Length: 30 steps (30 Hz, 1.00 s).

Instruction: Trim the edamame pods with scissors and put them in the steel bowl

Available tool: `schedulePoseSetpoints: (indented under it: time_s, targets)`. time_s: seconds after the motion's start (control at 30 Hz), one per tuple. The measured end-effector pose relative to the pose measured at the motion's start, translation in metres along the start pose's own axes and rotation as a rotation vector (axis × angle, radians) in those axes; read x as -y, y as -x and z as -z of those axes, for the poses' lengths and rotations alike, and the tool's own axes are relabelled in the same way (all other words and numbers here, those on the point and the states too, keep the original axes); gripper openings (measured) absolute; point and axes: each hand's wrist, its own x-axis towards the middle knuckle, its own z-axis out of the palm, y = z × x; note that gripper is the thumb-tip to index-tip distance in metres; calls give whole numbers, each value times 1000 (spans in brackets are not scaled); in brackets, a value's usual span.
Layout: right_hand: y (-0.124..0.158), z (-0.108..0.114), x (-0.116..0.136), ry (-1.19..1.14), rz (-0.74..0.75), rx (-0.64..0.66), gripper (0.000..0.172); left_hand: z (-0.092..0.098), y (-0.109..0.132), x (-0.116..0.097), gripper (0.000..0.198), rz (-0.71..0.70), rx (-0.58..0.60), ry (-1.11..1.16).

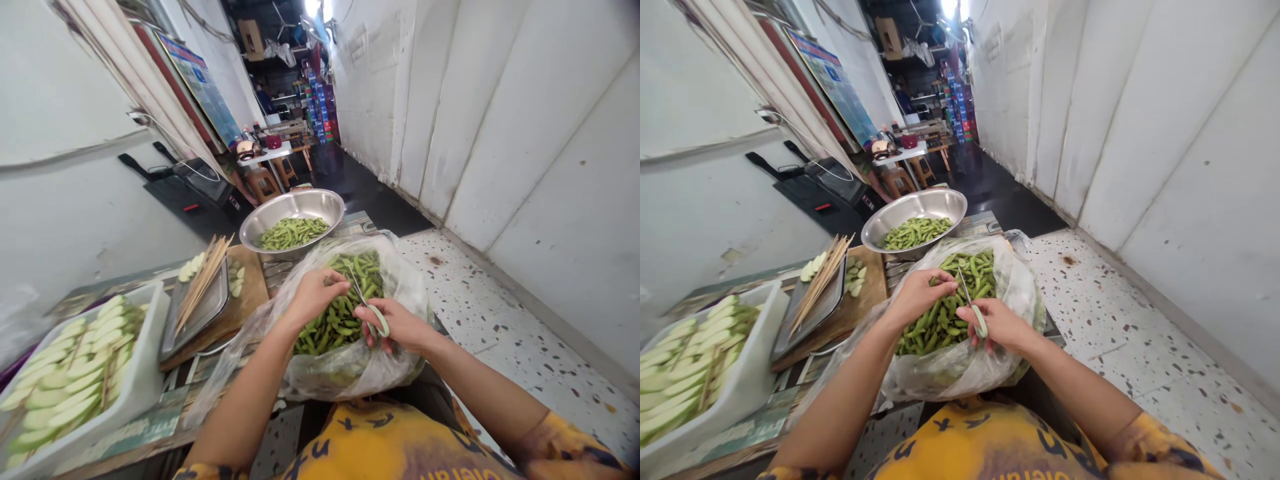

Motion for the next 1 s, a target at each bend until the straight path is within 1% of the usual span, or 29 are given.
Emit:
schedulePoseSetpoints:
  time_s: [0.17, 0.27, 0.33, 0.43, 0.5, 0.6, 0.67, 0.7, 0.83, 1.0]
  targets:
    - [1, 0, 0, 44, 11, -26, 39, 1, 2, -2, 22, -12, 44, -10]
    - [-1, 1, -4, 81, 14, -52, 34, 3, 3, 4, 29, 1, 139, 10]
    - [-3, 1, -7, 97, 14, -65, 32, 6, 3, 9, 30, -2, 184, 18]
    - [-5, 1, -9, 111, -2, -95, 35, 9, 3, 15, 26, -12, 144, 44]
    - [-5, 0, -7, 101, -9, -113, 37, 10, 2, 19, 26, 42, 116, 129]
    - [-2, -2, -3, 40, 5, -71, 38, 9, 1, 23, 32, 187, 108, 433]
    - [1, -5, 0, -15, -5, -20, 40, 8, 0, 24, 35, 224, 100, 628]
    - [2, -6, 1, -32, -19, 3, 42, 7, 0, 24, 35, 221, 94, 687]
    - [3, -10, 3, -33, -35, 45, 46, 4, 2, 21, 33, 203, 80, 748]
    - [0, -10, 4, -31, 9, 24, 45, -2, 7, 17, 33, 212, 41, 761]
